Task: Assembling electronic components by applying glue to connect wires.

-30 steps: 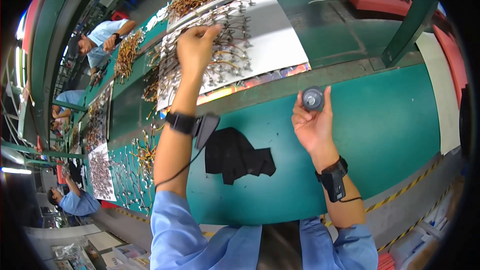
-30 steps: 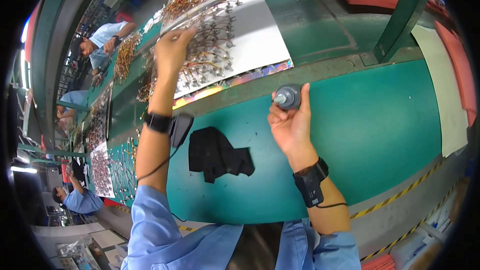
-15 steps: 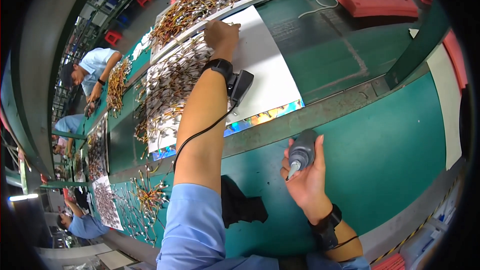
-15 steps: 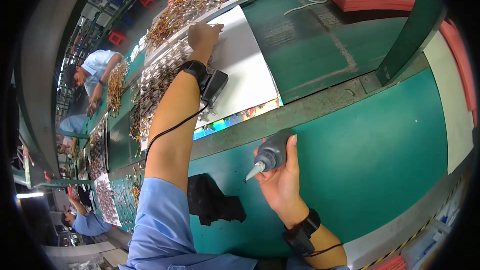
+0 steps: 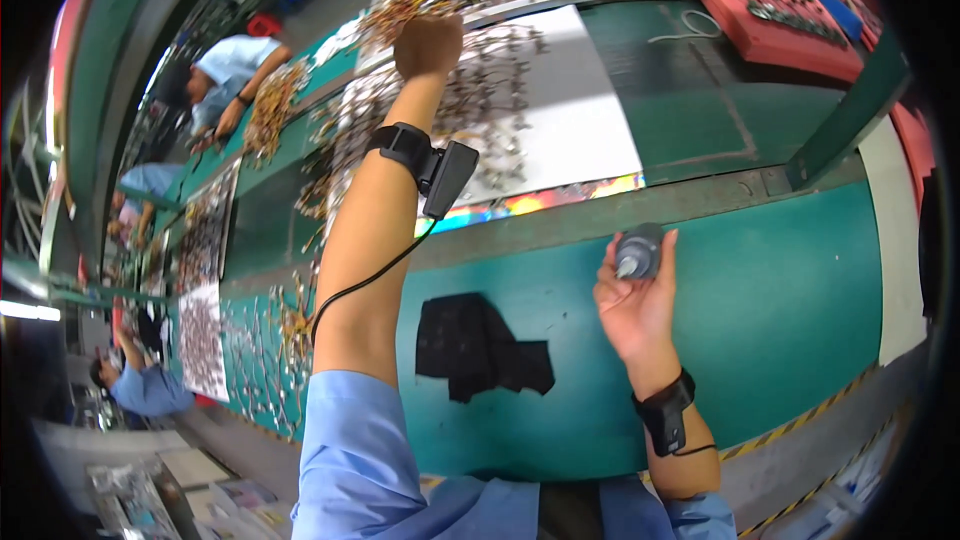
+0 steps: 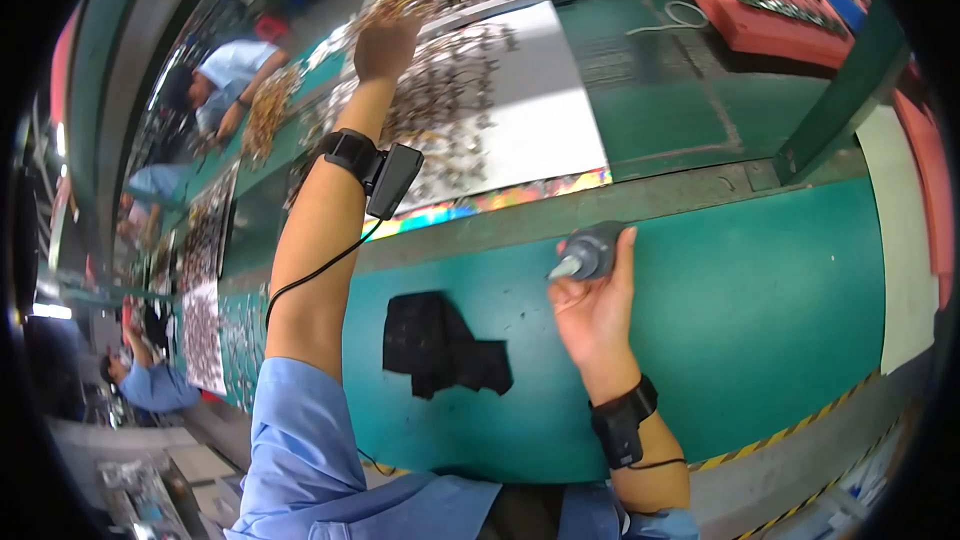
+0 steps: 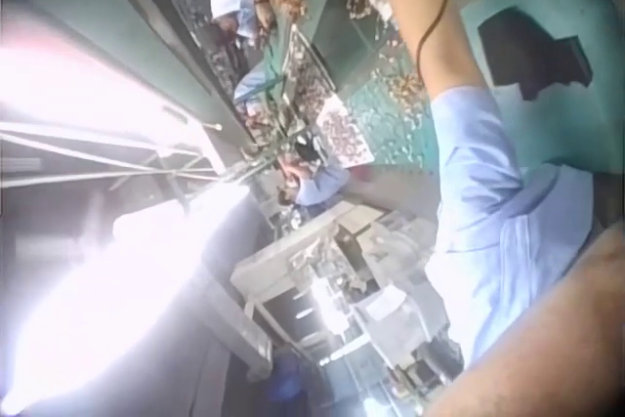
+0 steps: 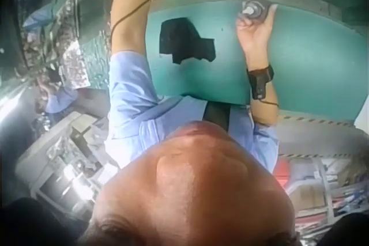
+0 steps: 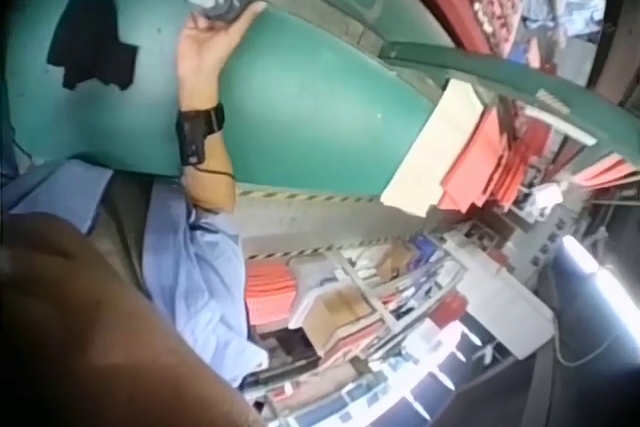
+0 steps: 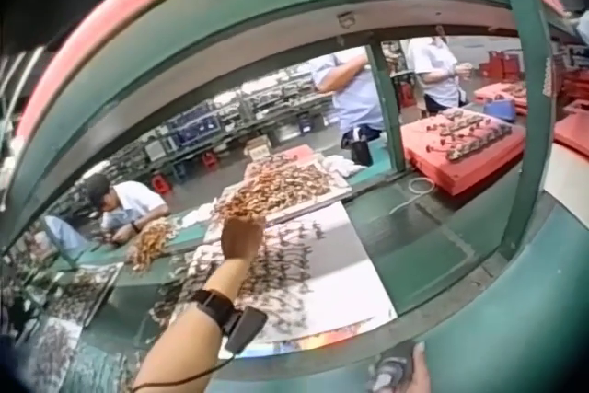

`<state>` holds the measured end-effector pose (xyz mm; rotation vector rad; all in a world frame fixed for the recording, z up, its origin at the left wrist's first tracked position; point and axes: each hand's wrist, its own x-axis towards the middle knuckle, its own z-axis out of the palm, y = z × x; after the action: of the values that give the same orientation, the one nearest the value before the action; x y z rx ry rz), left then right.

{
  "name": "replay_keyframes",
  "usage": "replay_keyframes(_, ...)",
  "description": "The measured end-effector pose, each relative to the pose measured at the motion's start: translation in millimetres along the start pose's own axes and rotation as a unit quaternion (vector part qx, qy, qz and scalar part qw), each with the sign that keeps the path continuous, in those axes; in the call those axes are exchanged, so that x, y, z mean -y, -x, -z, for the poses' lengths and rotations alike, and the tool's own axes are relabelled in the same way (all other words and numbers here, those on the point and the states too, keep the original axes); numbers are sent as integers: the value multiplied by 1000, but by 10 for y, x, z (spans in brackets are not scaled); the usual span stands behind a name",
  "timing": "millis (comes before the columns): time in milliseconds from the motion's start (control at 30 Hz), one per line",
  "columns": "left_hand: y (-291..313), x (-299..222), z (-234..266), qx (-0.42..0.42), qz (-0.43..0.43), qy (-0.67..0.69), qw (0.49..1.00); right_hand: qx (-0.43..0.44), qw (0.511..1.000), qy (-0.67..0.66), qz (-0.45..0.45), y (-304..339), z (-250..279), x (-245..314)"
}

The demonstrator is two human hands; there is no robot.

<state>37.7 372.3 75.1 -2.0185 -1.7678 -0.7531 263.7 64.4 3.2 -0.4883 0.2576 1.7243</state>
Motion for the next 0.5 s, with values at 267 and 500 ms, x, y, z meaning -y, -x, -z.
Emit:
replay_keyframes(267, 2059, -115, 1991, -24, 59, 331, 941, 80, 995, 12, -59, 108, 233, -43)
replay_keyframes(500, 4118, 547, 2628, 102, 302, 351, 880, 113, 992, 48, -6, 139, 293, -33)
